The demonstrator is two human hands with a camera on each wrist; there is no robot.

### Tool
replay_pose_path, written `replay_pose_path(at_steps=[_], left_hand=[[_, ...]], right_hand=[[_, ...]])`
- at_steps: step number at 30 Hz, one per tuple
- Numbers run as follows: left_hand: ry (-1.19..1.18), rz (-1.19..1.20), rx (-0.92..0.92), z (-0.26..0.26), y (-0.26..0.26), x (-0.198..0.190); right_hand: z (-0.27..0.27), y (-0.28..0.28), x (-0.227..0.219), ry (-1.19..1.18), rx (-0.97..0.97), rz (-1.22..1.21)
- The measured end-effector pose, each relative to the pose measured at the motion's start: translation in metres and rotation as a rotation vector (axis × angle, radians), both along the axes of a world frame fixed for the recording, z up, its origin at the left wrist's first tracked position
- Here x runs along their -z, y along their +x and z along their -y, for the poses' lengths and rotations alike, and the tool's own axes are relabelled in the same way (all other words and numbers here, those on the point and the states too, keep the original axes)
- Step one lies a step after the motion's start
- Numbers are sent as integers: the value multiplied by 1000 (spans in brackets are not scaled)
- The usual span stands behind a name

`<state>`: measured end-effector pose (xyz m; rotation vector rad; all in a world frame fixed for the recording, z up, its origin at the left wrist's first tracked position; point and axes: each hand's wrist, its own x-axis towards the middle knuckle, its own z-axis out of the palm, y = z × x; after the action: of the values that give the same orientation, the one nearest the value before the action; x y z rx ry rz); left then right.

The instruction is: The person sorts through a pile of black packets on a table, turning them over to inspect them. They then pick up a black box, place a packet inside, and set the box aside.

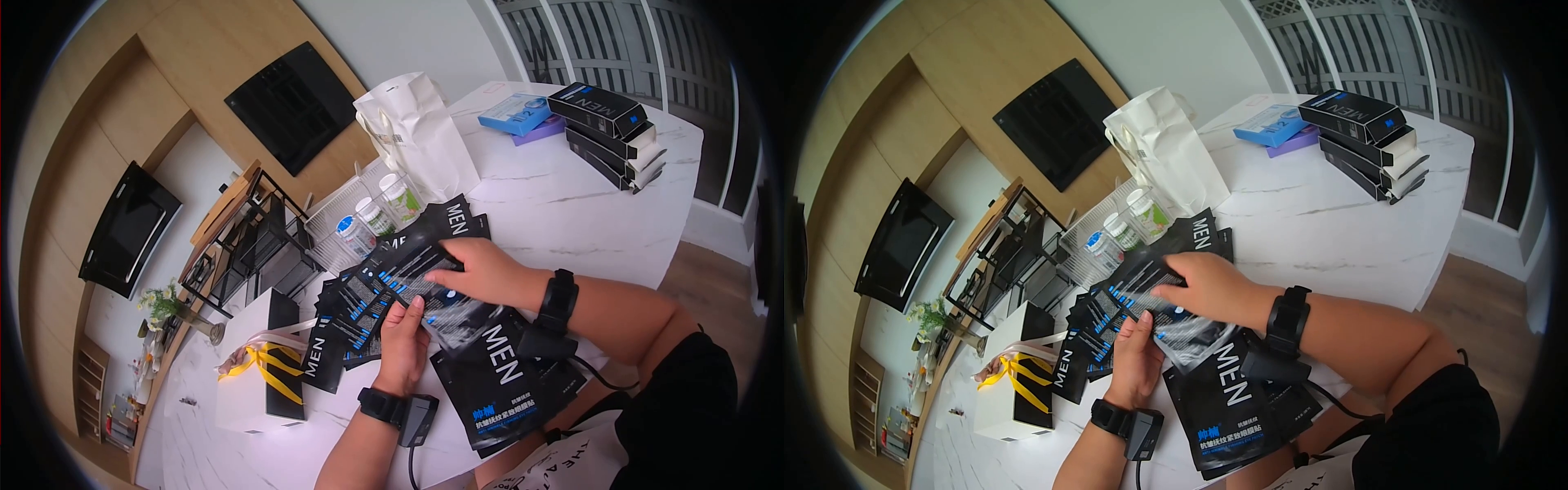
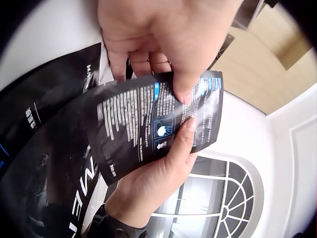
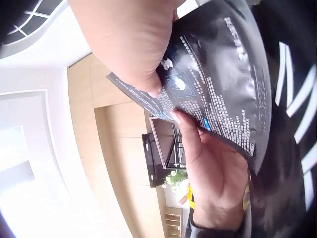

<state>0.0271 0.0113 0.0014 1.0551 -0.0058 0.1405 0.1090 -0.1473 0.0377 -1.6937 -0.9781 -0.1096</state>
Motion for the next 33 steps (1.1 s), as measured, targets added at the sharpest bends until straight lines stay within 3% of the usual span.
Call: replay_pose_path(at_steps=[3, 5, 7, 9, 11, 16, 17, 19, 23, 25, 27, 33], left_hand=[[40, -30, 5, 1, -1, -1], [15, -14, -2, 1, -1, -1], [23, -5, 4, -4, 1, 4], [32, 0, 13, -4, 1, 4], [14, -6, 4, 1, -1, -1], [34, -29, 13, 3, -2, -4], [44, -16, 27, 4, -3, -5], [108, -28, 36, 3, -1, -2], [107, -21, 17, 1, 1, 2], [60, -6, -7, 2, 1, 0], [13, 8, -30, 2, 1, -1], [88, -12, 1, -2, 2, 1]], right_hand=[[-2, 5, 6, -3, -13, -61], [-5, 1, 9, 68, -15, -8], [-6, 0, 10, 71, -87, 197], [-3, -3, 4, 67, -97, 195], [-4, 2, 6, 17, 22, 70], [-7, 11, 15, 34, 92, -33], [-8, 10, 15, 33, 90, -32], [-9, 9, 13, 263, 55, -33], [-13, 9, 16, 292, -87, -112], [-7, 3, 10, 237, -43, -51], [-4, 1, 7, -70, -68, -141], [-7, 7, 15, 33, 16, -74]])
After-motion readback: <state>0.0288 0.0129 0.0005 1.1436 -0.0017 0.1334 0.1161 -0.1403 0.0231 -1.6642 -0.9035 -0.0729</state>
